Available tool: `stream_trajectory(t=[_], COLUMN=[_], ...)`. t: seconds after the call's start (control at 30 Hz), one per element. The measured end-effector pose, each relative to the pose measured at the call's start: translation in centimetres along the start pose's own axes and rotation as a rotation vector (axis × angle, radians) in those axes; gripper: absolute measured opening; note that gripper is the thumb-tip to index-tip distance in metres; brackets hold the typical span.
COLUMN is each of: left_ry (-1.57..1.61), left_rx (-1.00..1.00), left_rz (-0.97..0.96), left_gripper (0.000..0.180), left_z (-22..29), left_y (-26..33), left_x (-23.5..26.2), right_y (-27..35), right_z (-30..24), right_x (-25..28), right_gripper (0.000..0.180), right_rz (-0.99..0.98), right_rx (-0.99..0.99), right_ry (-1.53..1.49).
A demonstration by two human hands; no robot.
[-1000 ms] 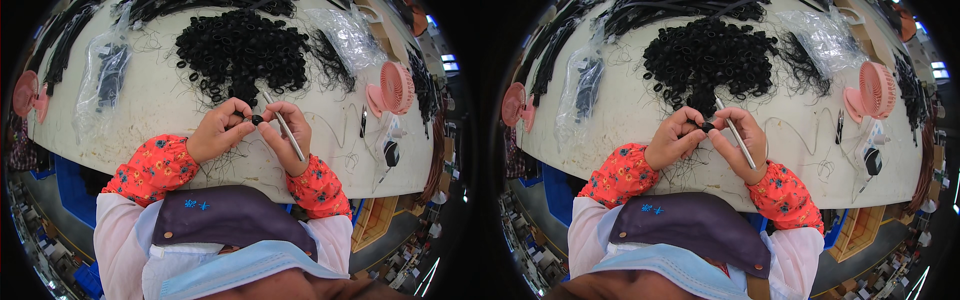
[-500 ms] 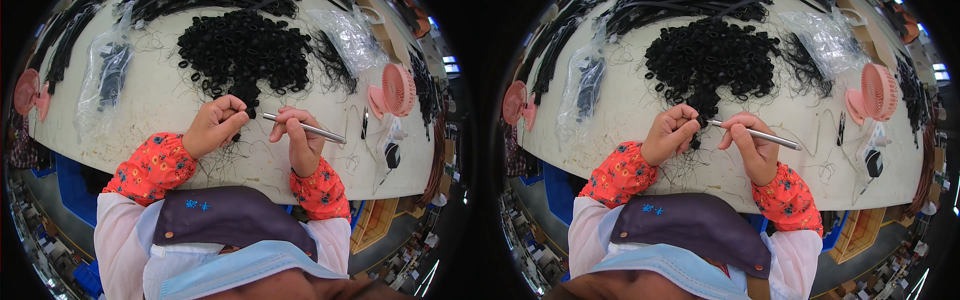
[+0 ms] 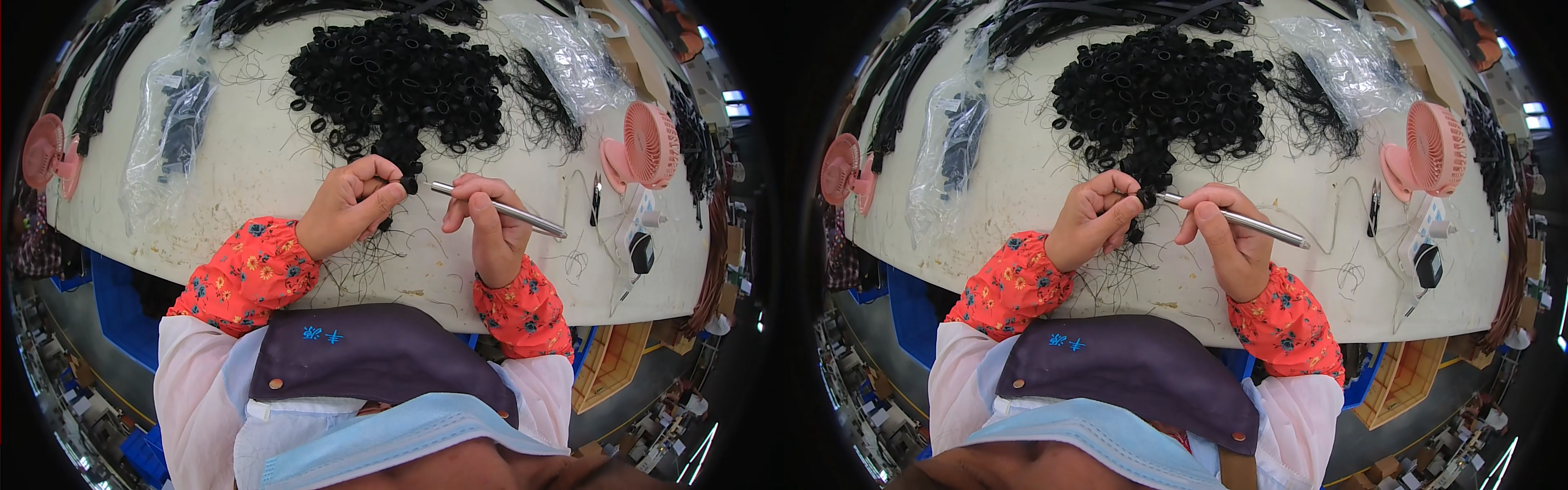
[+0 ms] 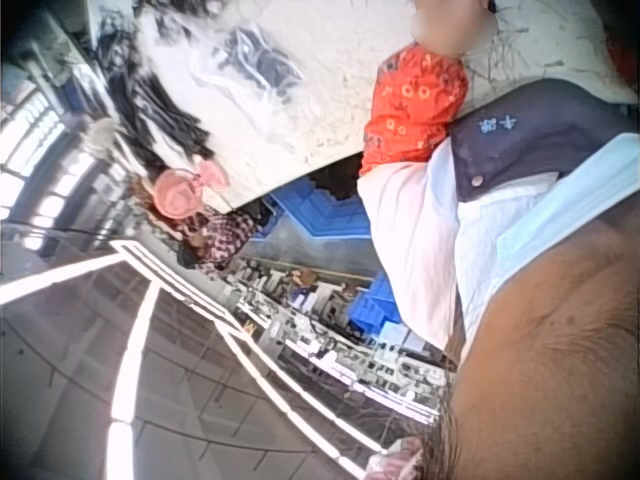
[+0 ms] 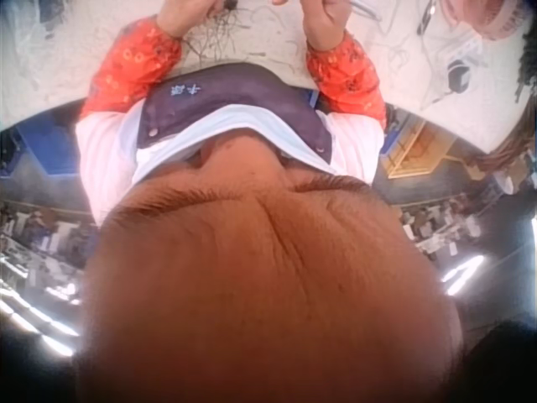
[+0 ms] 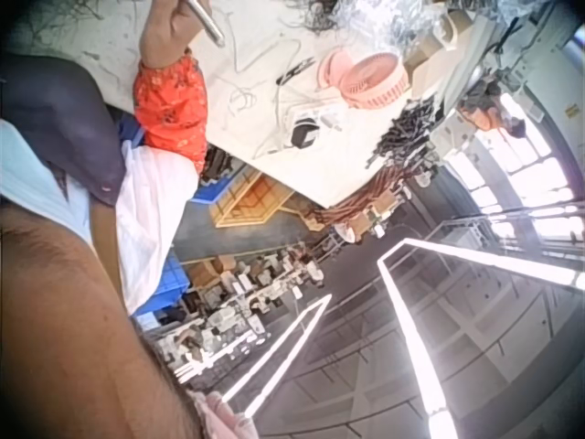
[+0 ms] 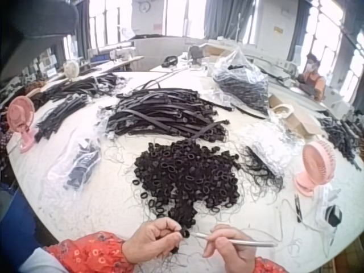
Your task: The person sits at a workbench in a factory setting and repeatedly assembles small black hair accessories. Using a metal tool, they insert a thin wire into a black plastic ring and then pull a bundle of black hair through the ring. The process is repeated for multiple units, with the finished items placed on the table.
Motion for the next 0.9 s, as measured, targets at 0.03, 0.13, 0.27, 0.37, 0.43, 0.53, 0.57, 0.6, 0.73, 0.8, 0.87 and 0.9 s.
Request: stream_trajectory(t=[0.03,0.13,0.27,0.37,0.43,0.53,0.57,0.6,0.73,0.8,0.87,0.9], left_ry=[-0.035,-0.228,-0.594,-0.605,-0.467,-0.149,-0.058,0.033,0.087,0.132,0.134,0.135], left_rx=[-0.029,-0.173,-0.468,-0.472,-0.428,-0.301,-0.208,-0.116,0.108,0.137,0.156,0.165], left_rz=[0.010,0.031,0.083,0.054,0.069,0.067,-0.020,-0.106,-0.275,-0.290,-0.271,-0.263], left_gripper=[0.015,0.012,0.012,0.017,0.023,0.029,0.030,0.031,0.026,0.026,0.022,0.020], left_z=[0.1,0.3,1.1,1.4,1.2,0.5,0.5,0.6,0.3,0.0,-0.1,-0.1], left_y=[0.0,0.1,0.7,0.7,0.5,0.0,-0.1,0.0,0.2,0.2,0.2,0.2], left_x=[0.0,0.0,-0.7,-0.9,-0.9,-1.0,-1.0,-1.0,-1.1,-1.3,-1.1,-1.0], right_y=[0.0,-0.1,-0.2,-0.1,-0.2,-0.6,-0.5,-0.4,-0.2,-0.3,-0.3,-0.3], right_z=[0.0,0.2,1.6,1.5,1.3,0.1,0.2,0.4,0.6,0.7,0.7,0.7], right_x=[0.0,-0.6,-1.0,-1.0,-0.9,-1.3,-1.2,-1.1,-1.2,-1.3,-1.3,-1.4], right_gripper=[0.017,0.018,0.026,0.028,0.029,0.031,0.032,0.033,0.035,0.036,0.035,0.033], right_rz=[0.015,0.064,-0.034,-0.051,-0.052,-0.069,-0.074,-0.079,-0.117,-0.141,-0.152,-0.151], right_rx=[0.002,0.007,-0.032,-0.050,-0.015,0.129,0.135,0.142,0.115,0.116,0.110,0.104], right_ry=[0.023,0.203,0.341,0.351,0.364,0.425,0.412,0.399,0.362,0.307,0.288,0.297])
Point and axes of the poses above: each hand's wrist, its own y-axis away from the middle knuckle, its own x-axis out of the back of the hand, z = x × y, the point moved 5 cm from there along -y, towards the middle knuckle, and after that the axes turned 9 degrees about -y, right-handed, at the moved point
